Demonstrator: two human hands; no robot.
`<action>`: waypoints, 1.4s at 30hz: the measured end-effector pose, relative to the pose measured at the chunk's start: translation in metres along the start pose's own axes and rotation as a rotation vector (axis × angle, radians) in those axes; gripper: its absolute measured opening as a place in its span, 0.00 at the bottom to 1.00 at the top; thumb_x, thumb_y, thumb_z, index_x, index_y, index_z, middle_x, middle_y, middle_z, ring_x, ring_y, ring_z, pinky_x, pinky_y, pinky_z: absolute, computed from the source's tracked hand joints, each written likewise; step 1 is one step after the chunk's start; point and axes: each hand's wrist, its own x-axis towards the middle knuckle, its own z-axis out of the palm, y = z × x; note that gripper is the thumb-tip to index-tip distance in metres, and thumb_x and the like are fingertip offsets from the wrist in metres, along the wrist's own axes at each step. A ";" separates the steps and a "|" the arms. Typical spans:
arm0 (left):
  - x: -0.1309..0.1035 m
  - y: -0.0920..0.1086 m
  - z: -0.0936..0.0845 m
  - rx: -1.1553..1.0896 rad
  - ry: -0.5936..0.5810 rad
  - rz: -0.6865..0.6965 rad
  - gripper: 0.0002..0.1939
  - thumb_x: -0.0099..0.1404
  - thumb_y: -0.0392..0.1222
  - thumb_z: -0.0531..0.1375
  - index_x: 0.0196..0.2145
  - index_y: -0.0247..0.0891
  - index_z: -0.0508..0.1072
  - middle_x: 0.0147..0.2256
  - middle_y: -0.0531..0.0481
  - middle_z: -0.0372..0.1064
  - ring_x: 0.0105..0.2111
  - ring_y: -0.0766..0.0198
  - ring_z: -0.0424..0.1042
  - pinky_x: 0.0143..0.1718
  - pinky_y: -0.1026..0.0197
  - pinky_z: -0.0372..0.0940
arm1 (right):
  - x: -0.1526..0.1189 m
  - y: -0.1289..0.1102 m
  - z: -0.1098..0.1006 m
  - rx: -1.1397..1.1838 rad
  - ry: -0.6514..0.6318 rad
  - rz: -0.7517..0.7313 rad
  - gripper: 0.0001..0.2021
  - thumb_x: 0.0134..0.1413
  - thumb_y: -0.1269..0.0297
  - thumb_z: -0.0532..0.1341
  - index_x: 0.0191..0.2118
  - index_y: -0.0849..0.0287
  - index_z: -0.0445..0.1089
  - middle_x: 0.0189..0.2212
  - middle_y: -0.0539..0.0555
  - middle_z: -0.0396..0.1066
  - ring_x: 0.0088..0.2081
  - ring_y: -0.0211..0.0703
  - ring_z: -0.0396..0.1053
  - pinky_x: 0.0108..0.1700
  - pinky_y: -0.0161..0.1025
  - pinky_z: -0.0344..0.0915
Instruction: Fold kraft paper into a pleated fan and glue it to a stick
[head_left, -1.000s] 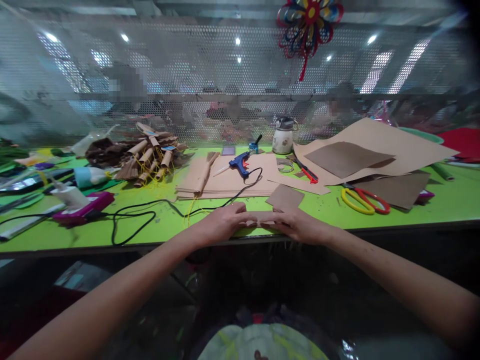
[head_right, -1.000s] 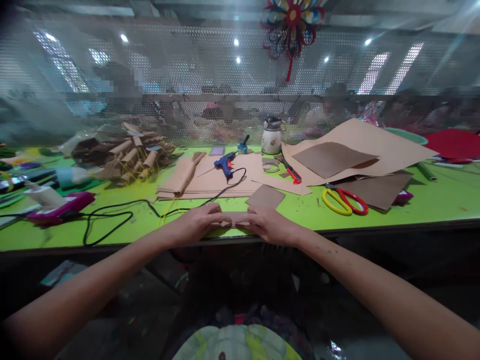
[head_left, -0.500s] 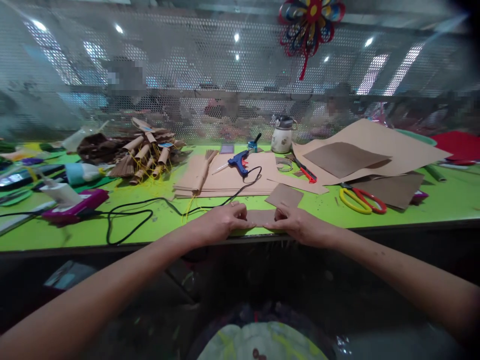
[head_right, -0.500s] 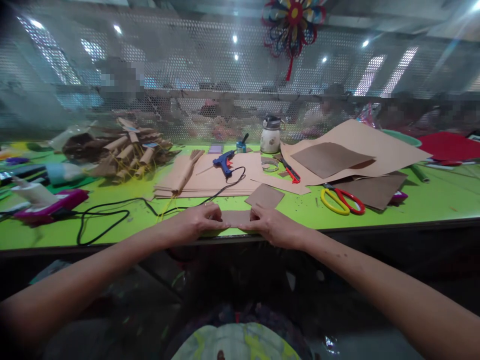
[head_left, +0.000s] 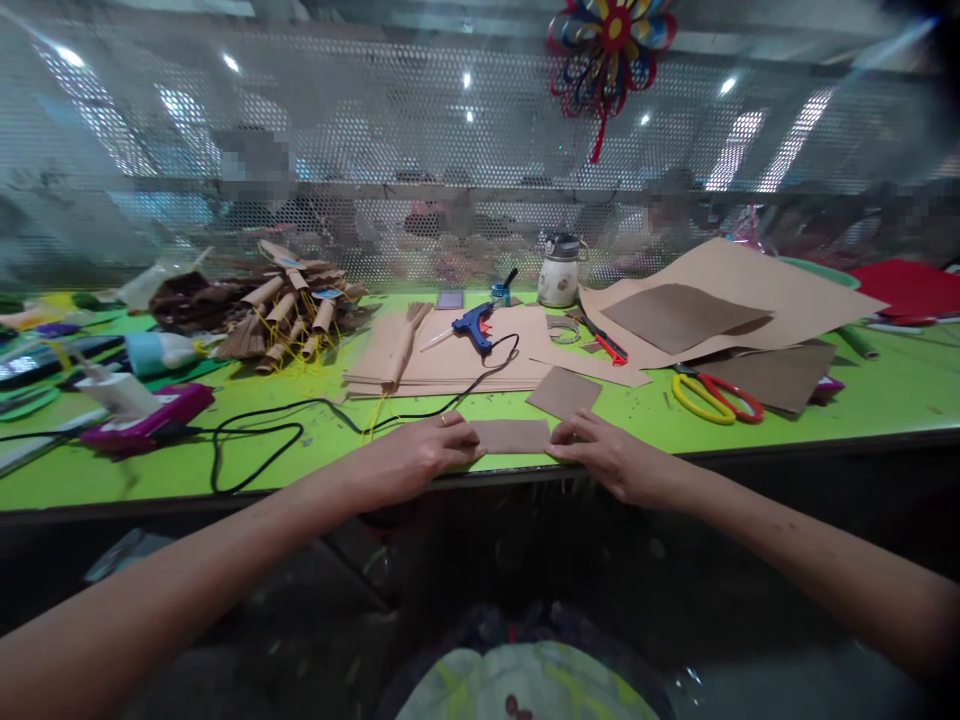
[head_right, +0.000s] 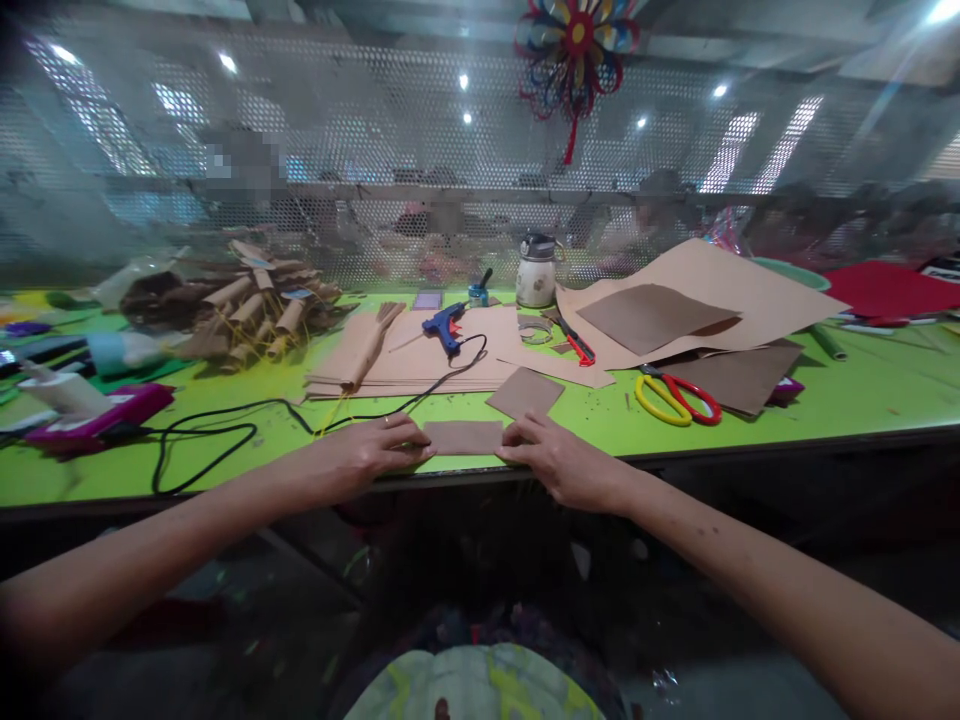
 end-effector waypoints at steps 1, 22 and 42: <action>-0.001 0.000 0.001 -0.009 0.010 -0.006 0.19 0.65 0.27 0.48 0.51 0.36 0.67 0.45 0.40 0.67 0.46 0.56 0.63 0.47 0.55 0.61 | -0.001 -0.001 0.000 0.011 0.008 0.000 0.23 0.52 0.82 0.50 0.53 0.62 0.65 0.46 0.62 0.63 0.48 0.48 0.58 0.51 0.49 0.59; 0.053 0.013 -0.003 0.180 0.021 -0.085 0.06 0.63 0.35 0.55 0.32 0.34 0.72 0.29 0.45 0.69 0.31 0.61 0.68 0.34 0.61 0.61 | 0.062 -0.038 -0.009 -0.462 -0.248 0.016 0.09 0.53 0.79 0.55 0.36 0.67 0.70 0.31 0.60 0.69 0.34 0.46 0.64 0.35 0.39 0.56; 0.047 0.006 -0.052 -0.348 -0.160 -0.360 0.10 0.58 0.32 0.55 0.34 0.35 0.75 0.29 0.52 0.72 0.28 0.68 0.66 0.27 0.69 0.56 | 0.073 -0.019 -0.041 0.231 -0.095 0.130 0.08 0.52 0.72 0.59 0.35 0.64 0.76 0.27 0.53 0.73 0.27 0.35 0.65 0.31 0.30 0.57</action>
